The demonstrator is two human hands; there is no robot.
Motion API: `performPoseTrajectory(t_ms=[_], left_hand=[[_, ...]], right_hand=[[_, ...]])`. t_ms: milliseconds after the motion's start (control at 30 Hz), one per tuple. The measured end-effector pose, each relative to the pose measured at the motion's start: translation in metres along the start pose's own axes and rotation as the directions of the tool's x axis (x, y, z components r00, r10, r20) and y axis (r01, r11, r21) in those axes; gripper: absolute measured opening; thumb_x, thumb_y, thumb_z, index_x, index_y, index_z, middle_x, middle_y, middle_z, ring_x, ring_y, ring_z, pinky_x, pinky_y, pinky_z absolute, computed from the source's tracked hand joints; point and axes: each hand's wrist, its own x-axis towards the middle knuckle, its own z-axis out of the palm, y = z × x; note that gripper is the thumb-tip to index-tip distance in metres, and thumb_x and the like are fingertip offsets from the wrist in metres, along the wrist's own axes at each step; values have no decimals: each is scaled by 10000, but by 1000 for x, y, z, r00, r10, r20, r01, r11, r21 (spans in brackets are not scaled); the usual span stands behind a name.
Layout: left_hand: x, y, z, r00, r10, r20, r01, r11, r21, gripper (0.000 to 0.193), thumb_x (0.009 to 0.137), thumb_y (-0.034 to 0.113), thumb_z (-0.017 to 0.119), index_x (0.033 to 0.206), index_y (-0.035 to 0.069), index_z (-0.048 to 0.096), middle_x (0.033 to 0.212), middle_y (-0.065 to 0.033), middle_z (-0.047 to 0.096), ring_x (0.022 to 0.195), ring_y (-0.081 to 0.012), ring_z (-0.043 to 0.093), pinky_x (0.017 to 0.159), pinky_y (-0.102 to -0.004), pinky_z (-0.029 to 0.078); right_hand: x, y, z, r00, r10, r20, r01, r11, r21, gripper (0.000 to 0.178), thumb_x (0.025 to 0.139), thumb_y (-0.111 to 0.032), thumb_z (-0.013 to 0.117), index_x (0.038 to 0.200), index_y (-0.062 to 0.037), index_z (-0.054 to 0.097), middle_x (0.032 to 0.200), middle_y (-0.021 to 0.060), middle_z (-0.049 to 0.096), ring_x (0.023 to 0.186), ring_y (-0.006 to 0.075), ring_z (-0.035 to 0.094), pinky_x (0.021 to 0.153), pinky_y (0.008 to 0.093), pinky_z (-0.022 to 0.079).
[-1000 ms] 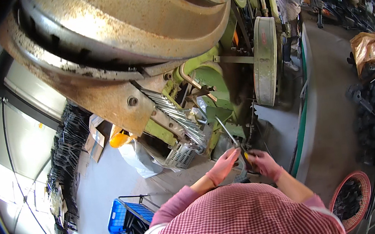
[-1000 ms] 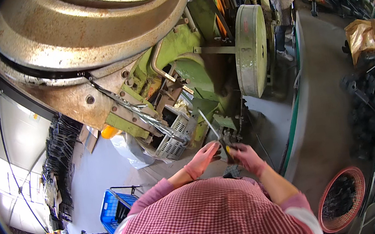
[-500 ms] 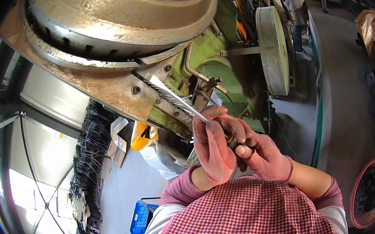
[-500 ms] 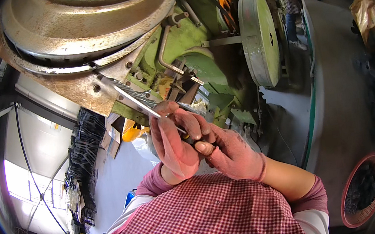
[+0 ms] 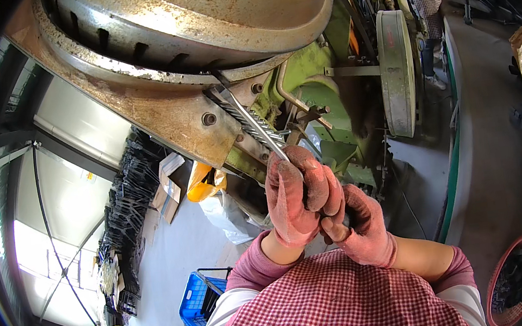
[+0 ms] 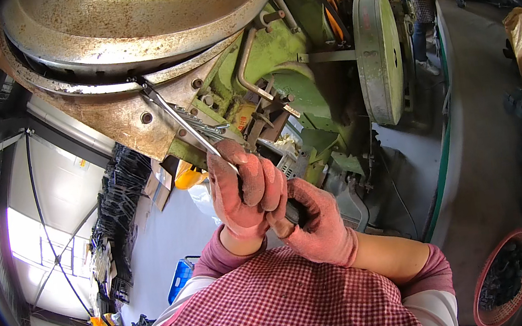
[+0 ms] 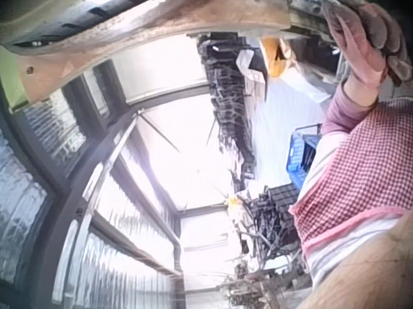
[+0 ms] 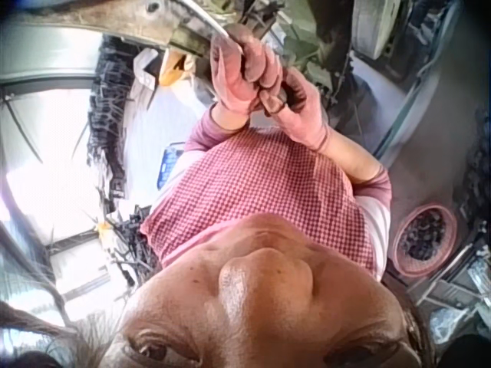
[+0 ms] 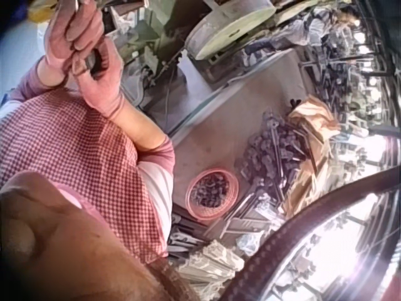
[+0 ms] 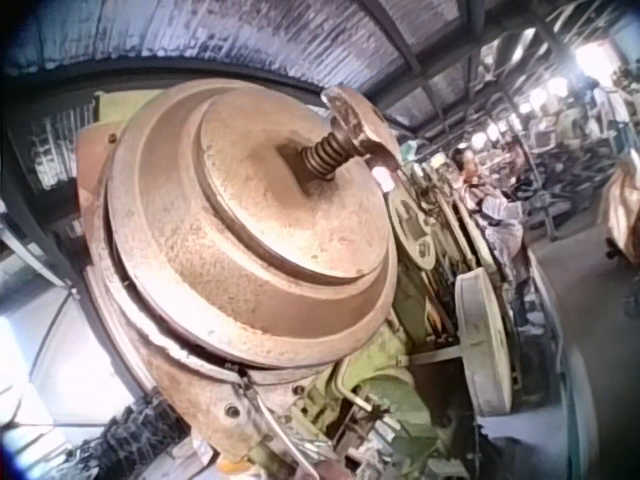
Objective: The person repeatedly picks up a long metal rod and a small black plastic component, then inserts the rod into the component. They place the assembled unit on a nearby table and repeat the process with additional parts. Later, they handle small black pieces from a red basket, appearing to sort or inspect them.
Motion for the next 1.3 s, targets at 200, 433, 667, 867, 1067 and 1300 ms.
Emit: performPoseTrajectory(t_ms=[200, 433, 667, 867, 1067, 1300], left_hand=[[7, 8, 3, 1000, 8, 29, -8, 1000, -1, 368, 1085, 435, 299, 1109, 131, 504, 474, 48, 223, 312, -90, 190, 279, -253, 246], [-4, 10, 12, 996, -61, -72, 56, 996, -75, 374, 1083, 330, 391, 1180, -8, 519, 577, 12, 375, 438, -111, 341, 417, -278, 359], [-24, -21, 2, 928, -38, 372, -134, 895, 426, 403, 1011, 108, 501, 1378, -50, 449, 1116, -203, 624, 947, -303, 639, 847, -379, 509], [-103, -41, -72, 616, -787, 34, 630, 519, 578, 458, 982, 117, 593, 1412, 7, 481, 1342, -138, 562, 1212, -224, 580, 1043, -333, 455], [-239, -21, -148, 404, -698, -591, 909, 379, 174, 327, 1018, 208, 578, 1257, -15, 589, 1164, -87, 669, 1087, -154, 619, 947, -291, 496], [-283, 36, -170, 272, -549, -791, 958, 235, 167, 343, 1014, 221, 590, 1254, -25, 598, 1147, -111, 680, 1093, -178, 621, 961, -304, 478]], right_hand=[[10, 6, 13, 973, -211, -89, 198, 971, -136, 240, 828, -50, 666, 1033, 48, 591, 930, 114, 562, 836, 207, 570, 759, 290, 468], [-1, 2, 6, 994, -107, -36, 103, 992, -78, 280, 853, -108, 725, 1020, 30, 548, 856, 109, 561, 742, 206, 564, 686, 287, 464], [-20, 37, -54, 891, -450, 62, 454, 874, -173, 231, 895, -81, 682, 1061, 13, 553, 931, 102, 611, 797, 215, 601, 749, 316, 482], [-79, 126, -148, 808, 204, -553, -484, 765, -425, 192, 985, -210, 579, 1003, -20, 562, 749, 55, 560, 596, 215, 535, 587, 315, 445], [6, 204, -176, 995, -29, -91, -81, 258, -963, 285, 895, -157, 563, 1163, -65, 590, 1069, 165, 612, 1010, 365, 615, 858, 446, 512], [135, 320, -181, 961, 241, 132, 220, -387, -895, 262, 838, -141, 564, 1090, -112, 631, 1072, 79, 590, 1047, 269, 571, 882, 393, 484]])
